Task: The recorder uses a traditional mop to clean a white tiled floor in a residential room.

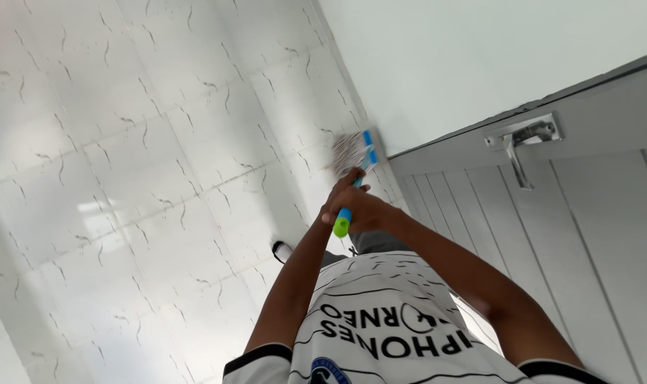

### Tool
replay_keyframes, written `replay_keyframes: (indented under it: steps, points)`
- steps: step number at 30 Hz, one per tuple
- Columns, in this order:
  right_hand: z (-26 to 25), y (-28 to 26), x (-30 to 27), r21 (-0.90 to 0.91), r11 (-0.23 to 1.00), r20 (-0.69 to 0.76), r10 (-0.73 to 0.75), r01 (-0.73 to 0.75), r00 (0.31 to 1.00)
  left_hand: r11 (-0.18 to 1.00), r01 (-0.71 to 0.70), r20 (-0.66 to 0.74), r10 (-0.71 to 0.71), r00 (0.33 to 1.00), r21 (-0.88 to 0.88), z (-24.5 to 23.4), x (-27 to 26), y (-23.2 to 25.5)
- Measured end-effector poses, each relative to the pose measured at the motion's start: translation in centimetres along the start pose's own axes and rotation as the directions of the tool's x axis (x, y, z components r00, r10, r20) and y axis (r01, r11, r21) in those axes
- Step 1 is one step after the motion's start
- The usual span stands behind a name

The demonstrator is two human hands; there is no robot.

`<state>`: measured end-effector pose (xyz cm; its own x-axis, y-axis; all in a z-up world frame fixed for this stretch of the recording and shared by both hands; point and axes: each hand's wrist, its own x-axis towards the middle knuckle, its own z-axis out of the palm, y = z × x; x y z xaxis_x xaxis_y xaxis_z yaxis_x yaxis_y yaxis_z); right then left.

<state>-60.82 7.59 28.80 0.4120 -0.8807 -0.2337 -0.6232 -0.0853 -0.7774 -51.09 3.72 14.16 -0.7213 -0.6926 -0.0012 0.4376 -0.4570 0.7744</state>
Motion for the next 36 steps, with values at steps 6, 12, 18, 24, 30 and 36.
replay_keyframes:
  steps: [6, 12, 18, 24, 30, 36]
  points:
    - [-3.0, 5.5, -1.4, 0.174, 0.898, -0.338, -0.330, 0.404, 0.881, 0.611, 0.254, -0.284, -0.050, 0.958, 0.750, -0.3, -0.6, -0.4]
    - [-4.7, 8.0, -1.7, 0.090, 0.890, -0.396, -0.381, 0.448, 0.836, 0.747, 0.176, -0.318, 0.051, 0.947, 0.642, 7.8, -4.9, 8.8]
    - [-2.1, 17.2, -2.5, -0.050, 0.983, -0.478, -0.181, 0.179, 0.860, 0.587, -0.101, -0.079, 0.273, 0.959, 0.803, 15.2, -2.2, 10.7]
    - [0.6, 28.0, -5.6, -0.495, 0.844, -0.448, -0.451, 0.206, 0.772, 0.573, -0.230, 0.121, 0.222, 0.967, 0.787, 17.8, 0.8, 9.5]
    - [-0.6, 28.2, -3.9, 0.056, 0.944, -0.329, 0.326, -0.326, 0.886, 0.631, -0.087, 0.112, 0.000, 0.994, 0.771, 16.1, 0.8, 3.8]
    - [3.3, 32.0, 1.4, -0.158, 0.957, -0.219, 0.207, -0.244, 0.953, 0.490, -0.317, -0.002, 0.546, 0.838, 0.812, 14.4, -1.9, 1.6]
